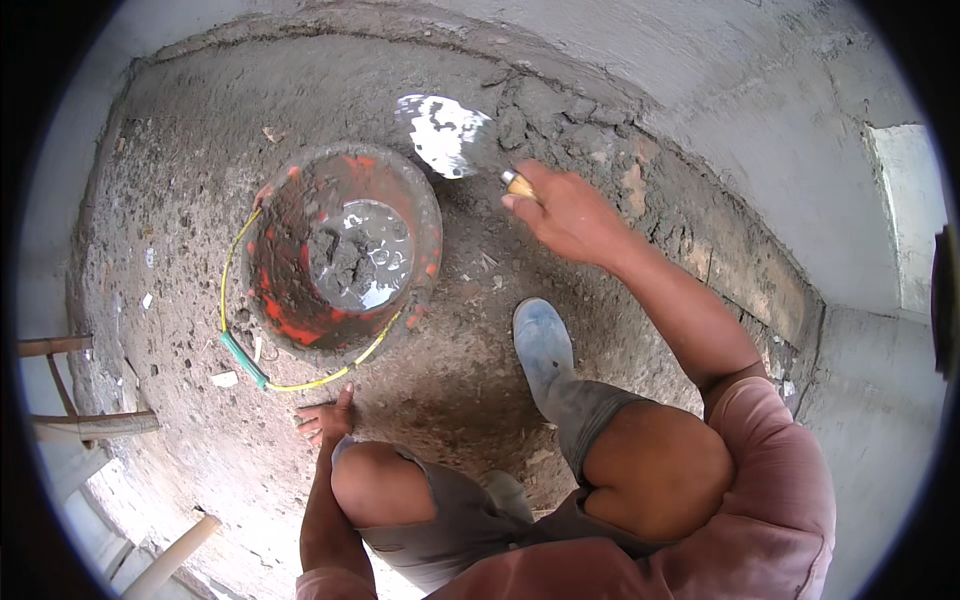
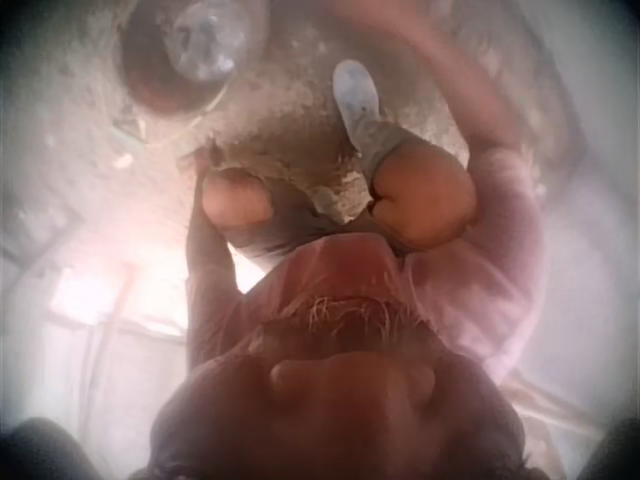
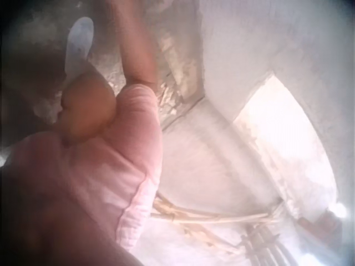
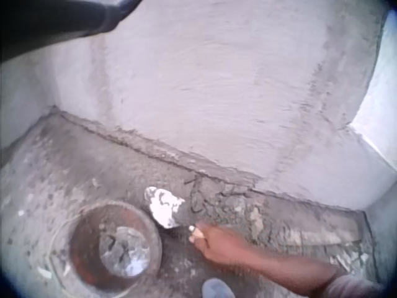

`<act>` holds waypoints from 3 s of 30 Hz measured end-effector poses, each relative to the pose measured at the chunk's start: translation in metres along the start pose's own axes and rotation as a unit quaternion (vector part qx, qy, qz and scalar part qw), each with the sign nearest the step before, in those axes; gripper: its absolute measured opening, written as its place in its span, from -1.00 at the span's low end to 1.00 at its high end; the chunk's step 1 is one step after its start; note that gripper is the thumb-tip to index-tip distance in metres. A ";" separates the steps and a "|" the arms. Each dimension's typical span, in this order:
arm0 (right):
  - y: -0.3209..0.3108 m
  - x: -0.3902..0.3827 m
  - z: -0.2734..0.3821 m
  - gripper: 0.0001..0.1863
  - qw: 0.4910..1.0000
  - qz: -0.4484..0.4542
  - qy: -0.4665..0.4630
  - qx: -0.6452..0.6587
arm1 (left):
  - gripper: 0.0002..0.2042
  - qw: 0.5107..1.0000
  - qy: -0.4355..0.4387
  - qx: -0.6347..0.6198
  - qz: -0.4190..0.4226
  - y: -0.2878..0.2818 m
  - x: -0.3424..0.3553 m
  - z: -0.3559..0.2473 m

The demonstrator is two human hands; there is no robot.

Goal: The person uses a trowel to apply wet concrete from a bucket to the base of a wall and smooths it across the floor surface.

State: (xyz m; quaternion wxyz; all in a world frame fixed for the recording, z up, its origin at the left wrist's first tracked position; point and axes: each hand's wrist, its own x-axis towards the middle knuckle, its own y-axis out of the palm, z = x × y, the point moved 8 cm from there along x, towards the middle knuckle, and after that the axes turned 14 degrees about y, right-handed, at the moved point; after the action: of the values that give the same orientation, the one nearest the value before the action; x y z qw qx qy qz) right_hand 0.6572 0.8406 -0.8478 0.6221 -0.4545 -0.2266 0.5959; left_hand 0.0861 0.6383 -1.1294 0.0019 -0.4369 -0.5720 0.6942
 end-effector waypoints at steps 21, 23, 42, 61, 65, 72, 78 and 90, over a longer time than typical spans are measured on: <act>0.089 0.004 -0.190 -0.69 0.833 0.264 0.357 0.331 | 0.63 0.999 0.015 0.029 0.018 0.001 0.007 -0.004; 0.096 0.019 -0.194 -0.68 0.837 0.249 0.360 0.327 | 0.63 0.999 0.012 0.033 0.012 0.000 0.009 0.002; 0.050 0.114 -0.170 -0.66 0.877 -0.043 0.310 0.366 | 0.64 0.999 0.012 -0.030 0.016 0.004 0.015 0.014; -0.001 0.003 0.069 -0.65 0.990 -0.011 -0.032 -0.133 | 0.68 1.000 0.004 -0.023 0.018 -0.007 0.002 -0.002; -0.020 -0.004 -0.070 -0.60 0.996 -0.047 0.072 -0.023 | 0.64 0.998 0.028 -0.051 0.006 0.002 0.007 0.006; 0.044 -0.010 -0.250 -0.58 0.946 0.158 0.273 0.077 | 0.69 0.999 0.022 -0.016 0.027 0.004 0.010 0.006; 0.018 0.089 -0.315 -0.44 0.953 0.040 0.293 0.059 | 0.66 0.997 0.022 0.053 0.046 -0.004 0.010 0.007; -0.020 0.093 -0.245 -0.48 0.970 -0.075 0.227 -0.048 | 0.67 0.998 0.006 0.020 0.065 0.008 0.011 0.011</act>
State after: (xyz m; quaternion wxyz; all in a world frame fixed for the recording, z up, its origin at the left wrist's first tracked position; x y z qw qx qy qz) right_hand 0.8870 0.8588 -0.9736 0.6779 -0.5887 -0.1413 0.4171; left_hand 0.0766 0.6329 -1.1428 -0.0308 -0.4772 -0.5284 0.7015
